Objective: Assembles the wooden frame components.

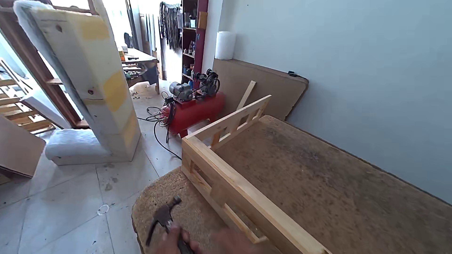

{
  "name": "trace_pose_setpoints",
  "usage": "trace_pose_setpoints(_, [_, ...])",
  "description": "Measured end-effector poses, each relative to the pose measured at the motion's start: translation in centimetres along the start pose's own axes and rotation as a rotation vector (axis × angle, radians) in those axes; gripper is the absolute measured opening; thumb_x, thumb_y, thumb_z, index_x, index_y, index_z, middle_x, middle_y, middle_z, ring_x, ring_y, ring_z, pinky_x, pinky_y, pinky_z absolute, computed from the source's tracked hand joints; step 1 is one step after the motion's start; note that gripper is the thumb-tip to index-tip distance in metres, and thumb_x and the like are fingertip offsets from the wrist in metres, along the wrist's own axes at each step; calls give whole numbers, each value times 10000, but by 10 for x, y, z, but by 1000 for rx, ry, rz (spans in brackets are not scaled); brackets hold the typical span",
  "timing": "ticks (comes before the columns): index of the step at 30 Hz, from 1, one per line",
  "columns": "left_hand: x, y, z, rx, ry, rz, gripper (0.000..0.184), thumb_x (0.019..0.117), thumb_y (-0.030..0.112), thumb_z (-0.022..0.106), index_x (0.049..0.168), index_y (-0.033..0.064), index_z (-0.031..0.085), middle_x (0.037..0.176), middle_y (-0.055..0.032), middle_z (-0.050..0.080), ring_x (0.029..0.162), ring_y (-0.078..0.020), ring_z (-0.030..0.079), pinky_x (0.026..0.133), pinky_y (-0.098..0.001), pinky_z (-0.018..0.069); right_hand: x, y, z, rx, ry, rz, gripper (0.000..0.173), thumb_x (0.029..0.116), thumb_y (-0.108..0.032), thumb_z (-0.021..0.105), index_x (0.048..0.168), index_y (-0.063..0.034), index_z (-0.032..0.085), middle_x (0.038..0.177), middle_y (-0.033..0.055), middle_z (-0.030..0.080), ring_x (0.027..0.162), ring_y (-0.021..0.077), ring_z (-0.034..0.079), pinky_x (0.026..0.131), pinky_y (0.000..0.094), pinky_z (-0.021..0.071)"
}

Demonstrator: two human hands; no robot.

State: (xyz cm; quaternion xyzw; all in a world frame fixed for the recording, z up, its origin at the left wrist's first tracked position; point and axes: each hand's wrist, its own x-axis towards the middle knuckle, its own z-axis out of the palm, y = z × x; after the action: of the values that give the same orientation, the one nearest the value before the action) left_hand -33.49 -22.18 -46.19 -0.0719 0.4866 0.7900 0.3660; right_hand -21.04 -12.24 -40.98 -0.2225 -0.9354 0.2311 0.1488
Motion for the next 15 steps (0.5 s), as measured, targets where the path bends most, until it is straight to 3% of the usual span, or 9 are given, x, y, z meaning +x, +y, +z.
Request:
trace_pose_setpoints(2, [49, 33, 4, -50, 84, 18, 391, 1142, 342, 266, 1045, 49, 506, 613, -1, 537, 455, -136, 572, 467, -346, 582, 76, 29, -27, -166, 75, 120, 491, 1024, -454, 567, 1282, -55, 691, 1208, 160, 715, 1131, 310, 696, 966, 484, 569])
trace_pose_setpoints(4, [94, 56, 16, -128, 104, 98, 394, 1141, 351, 287, 1026, 45, 507, 602, 1, 510, 422, -121, 534, 417, -321, 554, 140, 64, -38, -146, 0, 416, 597, 1044, -547, 477, 1409, -92, 601, 1300, 148, 678, 1200, 321, 656, 1009, 544, 523])
trace_pose_setpoints(6, [130, 75, 33, -224, 116, 183, 394, 1143, 323, 284, 982, 38, 504, 598, -4, 500, 420, -120, 524, 417, -312, 549, 177, 89, -22, -166, -126, 639, 628, 1046, -620, 375, 1305, -120, 652, 1188, 150, 706, 1129, 335, 676, 945, 594, 521])
trace_pose_setpoints(9, [178, 79, 62, -270, 183, 239, 386, 1139, 351, 296, 969, 63, 491, 598, 3, 497, 423, -125, 535, 436, -325, 558, 192, 92, -9, -220, -200, 721, 666, 1057, -624, 282, 1086, -117, 712, 1028, 150, 717, 1019, 331, 696, 849, 601, 529])
trace_pose_setpoints(12, [212, 63, 87, -26, 109, 102, 400, 1138, 371, 319, 1063, 12, 478, 642, -54, 518, 458, -179, 569, 481, -373, 581, 191, 94, -9, -222, -205, 725, 651, 1070, -598, 259, 1094, -122, 703, 1016, 142, 712, 1011, 330, 694, 844, 597, 530])
trace_pose_setpoints(15, [209, 82, 85, 11, 68, 45, 365, 1133, 339, 359, 1014, 18, 485, 621, -40, 493, 424, -149, 523, 433, -327, 551, 192, 94, -11, -248, -213, 728, 677, 1064, -620, 228, 1112, -132, 694, 1003, 136, 711, 986, 333, 697, 814, 598, 530])
